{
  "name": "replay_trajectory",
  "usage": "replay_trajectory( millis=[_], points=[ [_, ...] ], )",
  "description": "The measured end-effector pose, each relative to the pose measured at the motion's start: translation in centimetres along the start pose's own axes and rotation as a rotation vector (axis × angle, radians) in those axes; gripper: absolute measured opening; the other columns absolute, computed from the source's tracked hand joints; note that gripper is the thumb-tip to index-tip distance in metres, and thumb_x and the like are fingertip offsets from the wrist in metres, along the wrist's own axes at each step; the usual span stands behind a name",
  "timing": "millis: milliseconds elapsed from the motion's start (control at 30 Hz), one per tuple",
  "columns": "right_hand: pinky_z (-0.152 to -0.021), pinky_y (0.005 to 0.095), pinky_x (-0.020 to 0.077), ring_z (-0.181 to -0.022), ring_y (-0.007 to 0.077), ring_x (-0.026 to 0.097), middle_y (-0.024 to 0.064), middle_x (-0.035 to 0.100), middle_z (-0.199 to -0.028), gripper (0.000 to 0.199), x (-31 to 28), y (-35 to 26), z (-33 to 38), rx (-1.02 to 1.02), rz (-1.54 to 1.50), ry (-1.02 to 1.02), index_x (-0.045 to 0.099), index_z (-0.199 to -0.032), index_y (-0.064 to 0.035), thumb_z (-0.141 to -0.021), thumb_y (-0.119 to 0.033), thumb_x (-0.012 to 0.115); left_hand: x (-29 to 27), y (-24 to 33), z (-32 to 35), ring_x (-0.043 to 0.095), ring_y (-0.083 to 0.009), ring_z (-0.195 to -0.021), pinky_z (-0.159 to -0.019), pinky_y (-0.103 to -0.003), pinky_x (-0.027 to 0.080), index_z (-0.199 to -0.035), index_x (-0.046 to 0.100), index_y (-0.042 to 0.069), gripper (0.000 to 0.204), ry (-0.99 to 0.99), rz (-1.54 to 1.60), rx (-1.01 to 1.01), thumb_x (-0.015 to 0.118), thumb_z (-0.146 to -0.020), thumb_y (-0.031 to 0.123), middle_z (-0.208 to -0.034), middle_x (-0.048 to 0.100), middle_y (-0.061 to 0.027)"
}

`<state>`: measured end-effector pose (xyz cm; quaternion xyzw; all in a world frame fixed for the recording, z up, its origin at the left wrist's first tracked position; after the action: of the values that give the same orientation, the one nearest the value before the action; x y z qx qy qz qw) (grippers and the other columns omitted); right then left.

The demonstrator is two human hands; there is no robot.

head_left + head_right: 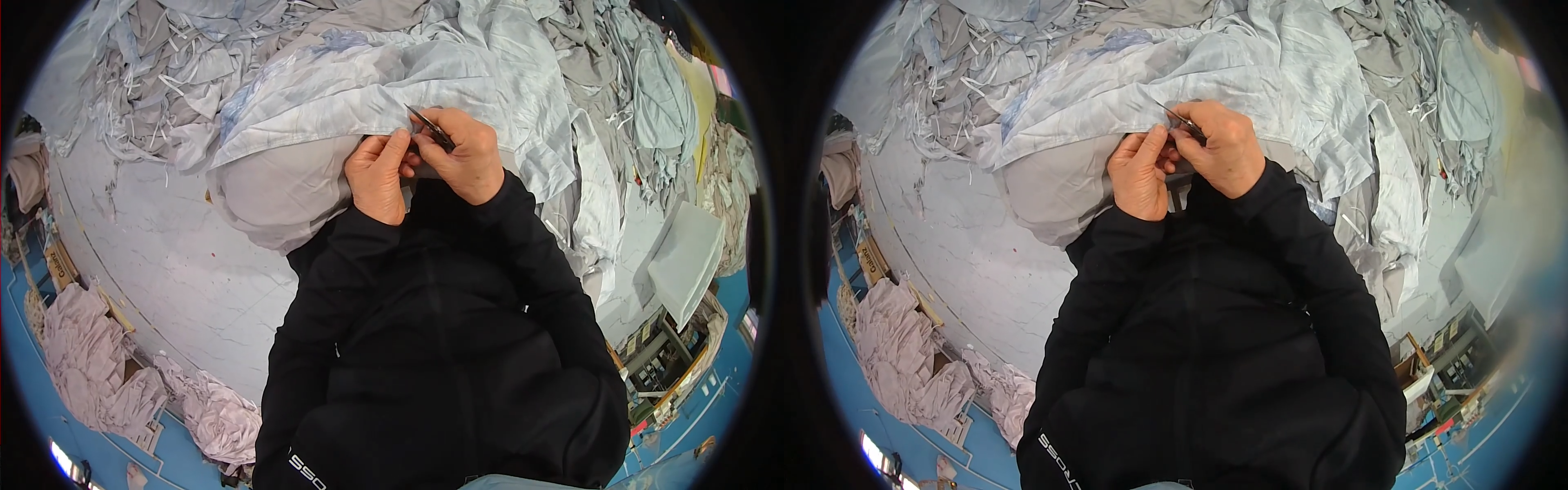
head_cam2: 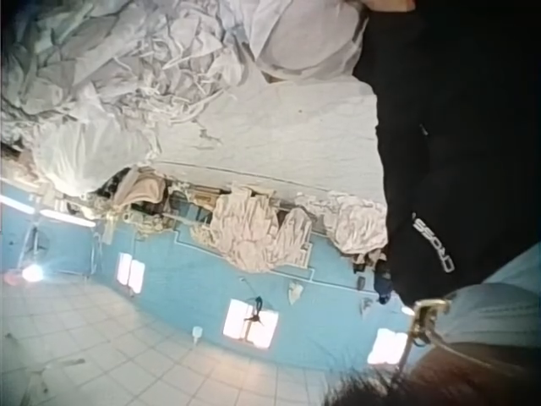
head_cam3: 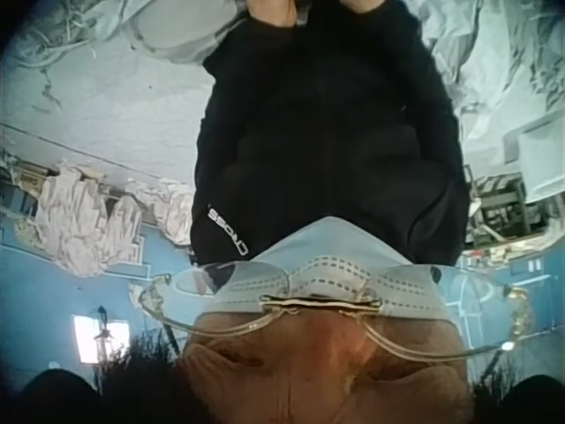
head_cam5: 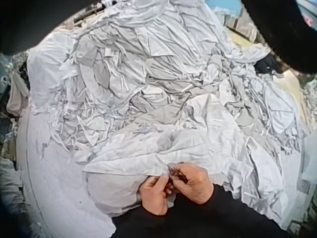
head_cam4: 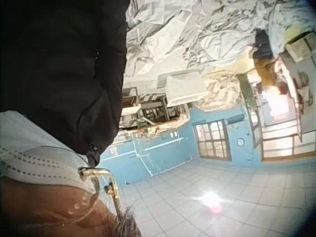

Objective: Stuffing and preparing large pillows in a factory setting using hands and scissors for trimming.

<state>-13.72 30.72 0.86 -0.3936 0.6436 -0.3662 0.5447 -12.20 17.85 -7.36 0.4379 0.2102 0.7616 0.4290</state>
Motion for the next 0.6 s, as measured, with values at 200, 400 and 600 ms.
replay_trajectory(
  millis=[200,400,600],
  points=[
    [-0.058,0.0259,0.0473,-0.064,0.0156,0.061,0.0092,0.062,-0.076,0.019,0.2,-0.3,-0.5,-0.059,0.091,-0.052,0.065,-0.094,0.0,-0.075,0.0,0.066,0.1,0.5,0.2,0.058,-0.0098,-0.06,-0.05,-0.019,0.041,-0.087,0.064,-0.001,0.012,-0.004,-0.053,0.039,0.066,-0.086,0.01,-0.077,0.064,-0.0041],
    [-0.056,0.0298,0.0476,-0.062,0.0236,0.061,0.0113,0.06,-0.073,0.011,-0.3,-1.1,-0.5,-0.148,0.156,-0.008,0.061,-0.084,-0.0005,-0.073,0.0,0.066,0.1,0.6,0.2,0.058,-0.0099,-0.06,-0.05,-0.019,0.041,-0.088,0.064,-0.001,0.012,-0.001,-0.051,0.038,0.066,-0.086,0.01,-0.077,0.064,-0.0044],
    [-0.055,0.0323,0.048,-0.062,0.0289,0.06,0.0122,0.059,-0.071,0.012,-0.8,-1.3,-0.2,-0.188,0.251,0.065,0.057,-0.081,-0.0012,-0.072,0.001,0.064,-0.1,0.4,0.1,0.057,-0.0102,-0.058,-0.05,-0.02,0.041,-0.086,0.062,-0.001,0.012,0.005,-0.026,0.019,0.065,-0.086,0.011,-0.076,0.063,-0.0053]
  ],
)
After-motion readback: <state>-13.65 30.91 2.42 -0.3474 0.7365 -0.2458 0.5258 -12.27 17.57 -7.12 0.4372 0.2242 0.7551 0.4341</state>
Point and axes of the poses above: each hand's wrist, its own z-axis away from the middle knuckle, its own x-axis out of the palm, y = z × x, the point moved 9 cm from there along -z, towards the middle knuckle
